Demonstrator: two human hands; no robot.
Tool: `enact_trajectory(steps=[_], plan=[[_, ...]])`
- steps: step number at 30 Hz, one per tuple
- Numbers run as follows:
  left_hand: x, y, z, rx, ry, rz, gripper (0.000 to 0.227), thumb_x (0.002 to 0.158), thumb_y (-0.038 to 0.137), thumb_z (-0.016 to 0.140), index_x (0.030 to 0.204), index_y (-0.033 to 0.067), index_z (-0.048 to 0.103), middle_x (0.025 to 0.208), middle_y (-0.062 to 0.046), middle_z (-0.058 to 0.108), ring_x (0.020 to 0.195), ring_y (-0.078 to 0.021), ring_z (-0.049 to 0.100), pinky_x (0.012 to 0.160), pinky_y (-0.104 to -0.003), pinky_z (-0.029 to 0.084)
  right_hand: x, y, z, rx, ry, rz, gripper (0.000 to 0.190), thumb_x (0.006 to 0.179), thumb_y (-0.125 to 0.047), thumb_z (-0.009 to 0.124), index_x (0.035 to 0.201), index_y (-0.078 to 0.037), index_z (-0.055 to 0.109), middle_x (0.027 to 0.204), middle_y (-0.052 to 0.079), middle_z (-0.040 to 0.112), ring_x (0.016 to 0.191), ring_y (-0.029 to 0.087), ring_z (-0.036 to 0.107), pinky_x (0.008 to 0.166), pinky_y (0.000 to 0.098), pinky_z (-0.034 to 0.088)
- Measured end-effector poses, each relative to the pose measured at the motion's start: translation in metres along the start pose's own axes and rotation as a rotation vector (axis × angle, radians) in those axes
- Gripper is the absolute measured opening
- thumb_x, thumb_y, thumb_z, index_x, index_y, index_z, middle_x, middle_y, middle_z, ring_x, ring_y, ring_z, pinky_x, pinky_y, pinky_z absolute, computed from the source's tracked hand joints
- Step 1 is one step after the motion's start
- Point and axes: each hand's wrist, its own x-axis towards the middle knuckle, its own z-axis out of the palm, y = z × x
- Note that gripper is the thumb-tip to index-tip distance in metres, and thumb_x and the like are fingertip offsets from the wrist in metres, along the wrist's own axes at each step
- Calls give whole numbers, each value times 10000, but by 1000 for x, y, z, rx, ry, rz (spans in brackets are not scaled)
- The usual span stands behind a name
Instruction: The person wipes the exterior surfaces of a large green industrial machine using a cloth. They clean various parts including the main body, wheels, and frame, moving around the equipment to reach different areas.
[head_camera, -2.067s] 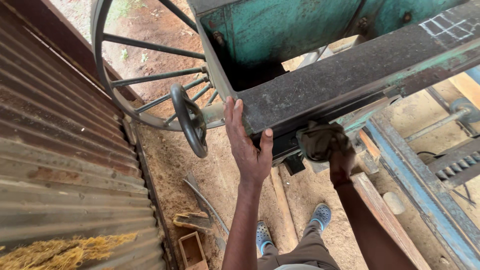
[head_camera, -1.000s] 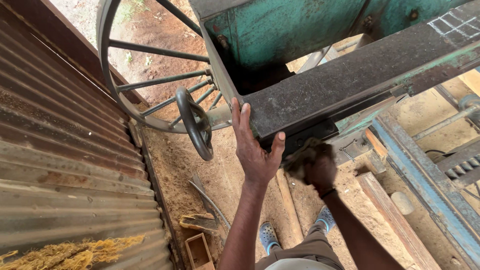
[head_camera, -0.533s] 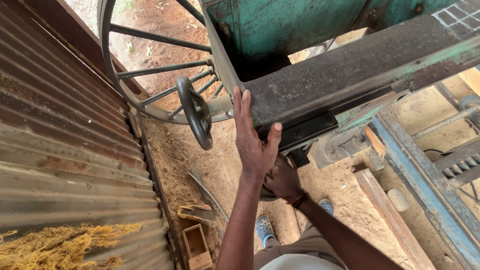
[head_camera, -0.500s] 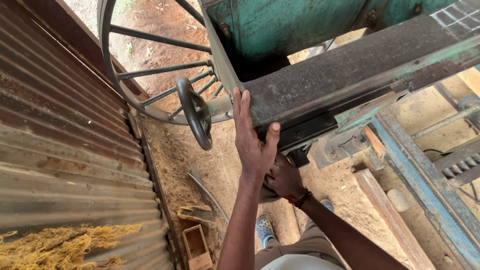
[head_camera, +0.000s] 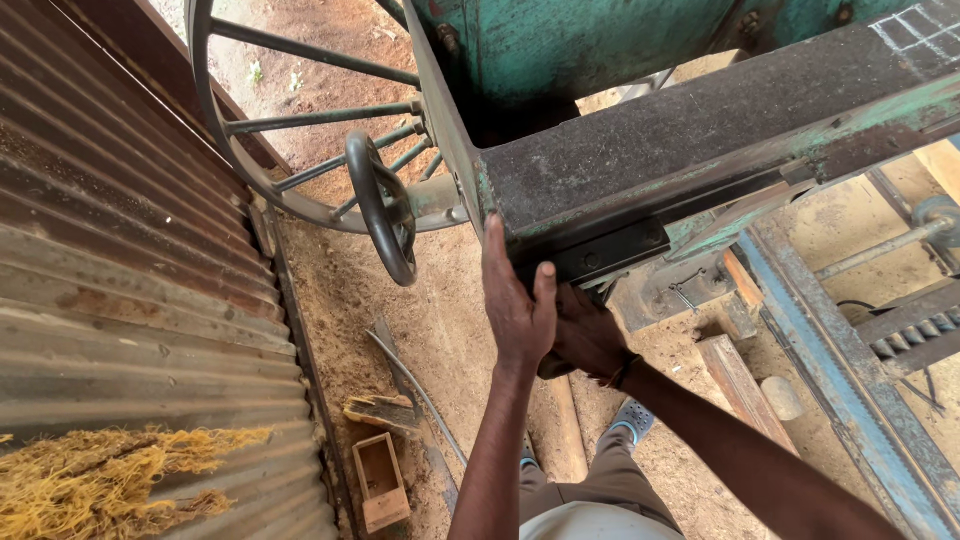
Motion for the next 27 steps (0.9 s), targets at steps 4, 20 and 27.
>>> enact_trajectory(steps=[4,20,27], plan=[[-9,-13,-7,65,-5,-102,713,1096,405,454,1639,21,198,1698,-239,267,1597,-388,257,1300,-531,236,-3,24,-26,26,-39,65,411,957,-440,617,1352,-332,650,1167,35,586,1018,214,601,749,349,566],[-62,-75,10,-197,10,-606,704,1044,404,380,1624,74,156,1631,-218,346,1492,-363,391,1157,-430,375,-122,254,-18,-326,134,575,362,884,-408,736,1200,-233,716,1215,185,628,983,342,649,678,466,562],[-76,-120,20,-515,14,-817,700,1048,510,329,1635,146,213,1580,-208,438,1459,-328,451,1156,-473,375,-78,185,64,236,542,585,355,875,-219,696,1212,-121,645,1074,175,693,971,353,682,816,514,586]])
